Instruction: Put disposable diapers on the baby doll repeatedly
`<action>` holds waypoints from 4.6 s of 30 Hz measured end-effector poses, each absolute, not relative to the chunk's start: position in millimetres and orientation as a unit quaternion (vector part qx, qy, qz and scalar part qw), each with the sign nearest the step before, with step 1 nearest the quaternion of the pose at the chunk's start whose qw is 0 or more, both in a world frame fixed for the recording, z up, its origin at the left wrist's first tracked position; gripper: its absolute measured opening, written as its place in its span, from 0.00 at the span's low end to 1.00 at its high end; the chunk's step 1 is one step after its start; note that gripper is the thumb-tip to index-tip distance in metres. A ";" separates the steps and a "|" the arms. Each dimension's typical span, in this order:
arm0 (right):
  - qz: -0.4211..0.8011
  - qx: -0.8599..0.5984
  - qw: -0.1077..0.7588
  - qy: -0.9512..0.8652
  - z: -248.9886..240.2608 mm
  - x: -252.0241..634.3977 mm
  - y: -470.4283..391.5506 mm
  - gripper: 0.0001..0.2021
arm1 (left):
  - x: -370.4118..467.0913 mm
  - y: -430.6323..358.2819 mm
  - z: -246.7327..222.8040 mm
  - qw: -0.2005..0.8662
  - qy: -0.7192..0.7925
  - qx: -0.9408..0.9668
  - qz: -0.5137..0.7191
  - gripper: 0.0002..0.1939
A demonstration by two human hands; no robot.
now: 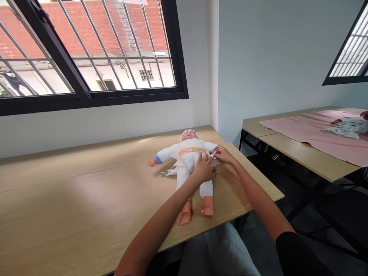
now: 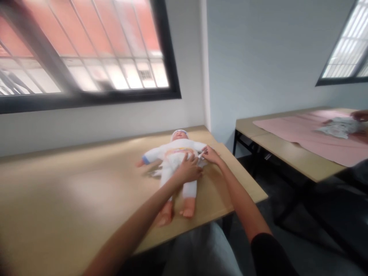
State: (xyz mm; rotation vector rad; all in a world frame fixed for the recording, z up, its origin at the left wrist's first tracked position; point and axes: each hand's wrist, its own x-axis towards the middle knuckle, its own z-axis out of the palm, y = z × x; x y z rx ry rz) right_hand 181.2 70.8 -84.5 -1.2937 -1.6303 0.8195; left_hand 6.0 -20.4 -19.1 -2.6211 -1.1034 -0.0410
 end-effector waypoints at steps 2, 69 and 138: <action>0.332 -0.517 0.421 -0.668 -88.3 182.4 73.7 0.10 | 9.9 -22.8 -23.2 0.155 -0.394 -0.906 0.000 0.21; 0.588 -0.350 0.492 -0.538 -45.3 187.5 46.8 0.17 | -4.6 -10.4 -9.1 0.149 -0.424 -0.890 -0.077 0.24; 0.389 -0.486 0.444 -0.644 -18.4 118.9 78.9 0.12 | 15.0 -21.5 -34.4 0.263 -0.423 -0.860 -0.111 0.18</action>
